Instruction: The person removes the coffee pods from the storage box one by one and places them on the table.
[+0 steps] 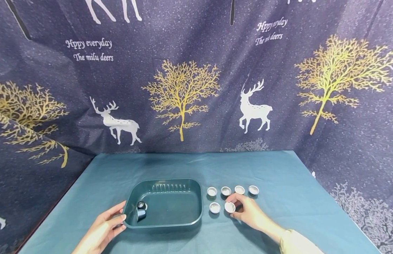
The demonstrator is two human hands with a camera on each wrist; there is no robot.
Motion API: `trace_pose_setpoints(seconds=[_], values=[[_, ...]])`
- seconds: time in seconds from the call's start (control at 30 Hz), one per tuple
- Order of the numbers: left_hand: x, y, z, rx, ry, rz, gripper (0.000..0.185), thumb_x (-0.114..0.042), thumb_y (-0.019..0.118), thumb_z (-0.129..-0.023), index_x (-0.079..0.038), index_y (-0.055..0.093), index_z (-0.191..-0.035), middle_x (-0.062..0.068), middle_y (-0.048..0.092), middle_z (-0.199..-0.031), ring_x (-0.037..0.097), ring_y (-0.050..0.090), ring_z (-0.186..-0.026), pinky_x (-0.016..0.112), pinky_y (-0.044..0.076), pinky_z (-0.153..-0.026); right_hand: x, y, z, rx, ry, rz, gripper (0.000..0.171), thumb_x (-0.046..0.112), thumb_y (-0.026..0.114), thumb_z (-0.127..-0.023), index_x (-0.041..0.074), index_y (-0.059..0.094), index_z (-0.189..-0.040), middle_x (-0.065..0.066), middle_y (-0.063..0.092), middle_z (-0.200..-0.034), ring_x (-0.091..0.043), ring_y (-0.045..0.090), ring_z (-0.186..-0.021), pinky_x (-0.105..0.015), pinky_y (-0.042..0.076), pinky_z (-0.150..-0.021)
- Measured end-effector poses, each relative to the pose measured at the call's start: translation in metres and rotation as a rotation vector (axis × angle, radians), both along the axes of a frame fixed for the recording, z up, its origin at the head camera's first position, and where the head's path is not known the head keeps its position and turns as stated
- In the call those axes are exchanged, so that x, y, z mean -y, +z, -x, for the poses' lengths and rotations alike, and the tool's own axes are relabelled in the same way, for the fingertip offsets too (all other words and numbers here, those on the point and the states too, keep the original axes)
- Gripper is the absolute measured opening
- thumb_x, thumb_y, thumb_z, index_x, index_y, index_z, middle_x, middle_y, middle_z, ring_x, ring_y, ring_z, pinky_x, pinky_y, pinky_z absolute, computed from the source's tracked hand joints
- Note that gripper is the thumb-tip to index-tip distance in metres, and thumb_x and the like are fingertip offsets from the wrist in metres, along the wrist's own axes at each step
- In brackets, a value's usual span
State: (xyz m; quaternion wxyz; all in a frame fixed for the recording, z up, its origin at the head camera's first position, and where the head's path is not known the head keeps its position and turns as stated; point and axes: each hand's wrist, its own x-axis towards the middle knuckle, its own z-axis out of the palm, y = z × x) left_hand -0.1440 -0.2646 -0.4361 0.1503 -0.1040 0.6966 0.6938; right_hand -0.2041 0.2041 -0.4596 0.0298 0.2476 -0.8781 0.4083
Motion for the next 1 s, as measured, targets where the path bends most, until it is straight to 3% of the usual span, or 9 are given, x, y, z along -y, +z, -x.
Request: trace_pose_setpoints(seconds=[1.0], values=[[0.0017, -0.0009, 0.0006, 0.003, -0.02, -0.018, 0.076, -0.015, 0.056, -0.1, 0.0, 0.009, -0.158, -0.006, 0.051, -0.114, 0.003, 0.061, -0.097, 0.025, 0.055, -0.084, 0.0005, -0.0035, -0.0017, -0.003, -0.037, -0.016, 0.037, -0.001, 0.079, -0.073, 0.014, 0.065, -0.103, 0.003, 0.066, -0.091, -0.001, 0.061, -0.085, -0.021, 0.055, -0.07]])
